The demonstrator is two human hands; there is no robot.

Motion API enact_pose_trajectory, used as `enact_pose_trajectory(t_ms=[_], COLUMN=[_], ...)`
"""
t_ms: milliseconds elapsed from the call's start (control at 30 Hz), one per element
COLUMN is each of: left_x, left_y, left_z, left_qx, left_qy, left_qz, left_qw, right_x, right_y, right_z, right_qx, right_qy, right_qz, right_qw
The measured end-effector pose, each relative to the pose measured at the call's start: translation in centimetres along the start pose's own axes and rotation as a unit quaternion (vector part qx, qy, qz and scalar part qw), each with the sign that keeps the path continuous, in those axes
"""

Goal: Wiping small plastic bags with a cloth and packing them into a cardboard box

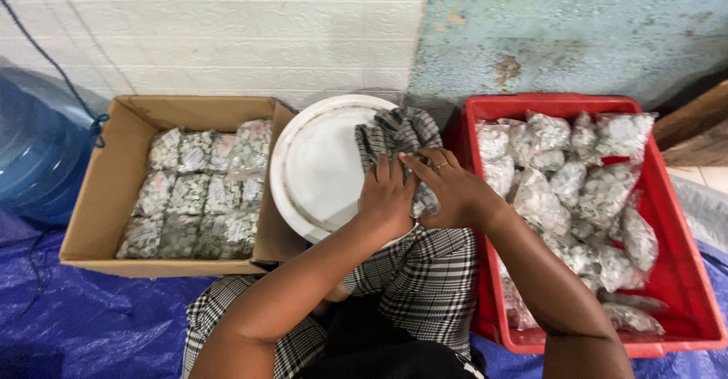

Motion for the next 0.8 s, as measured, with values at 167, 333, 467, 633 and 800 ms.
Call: enact_pose_trajectory(t_ms=[167, 333, 467, 633, 800], left_x=[-3.5, -6.8, -8.1, -10.0, -10.4], left_y=[-1.2, -1.3, -4.7, -7.2, -6.9], left_z=[1.0, 2.9, 2.9, 3.1, 3.4], left_qx=[-0.140, -0.142, -0.147, -0.128, -0.092], left_qy=[0.025, 0.040, 0.053, 0.039, 0.032], left_qz=[0.070, 0.066, 0.066, 0.104, 0.138], left_qw=[0.987, 0.987, 0.986, 0.986, 0.986], right_x=[-1.9, -2.9, -3.6, -3.5, -1.5], right_y=[-1.3, -3.0, -4.1, -5.4, -6.7], right_z=[-3.7, -7.0, -8.8, -10.4, -10.6], right_qx=[-0.040, -0.040, -0.039, -0.040, -0.046], right_qy=[0.014, 0.063, 0.076, 0.096, 0.097], right_qz=[-0.028, -0.022, -0.048, -0.078, -0.111], right_qw=[0.999, 0.997, 0.995, 0.992, 0.988])
Point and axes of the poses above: each hand's wrist, its own z-axis away from the middle knuckle, its own y-axis out of the back of the hand, x = y × z, the point moved 1 cm from there along -z, towards the middle knuckle, and after that the axes turned 15 degrees about -z, right-handed, at the moved point
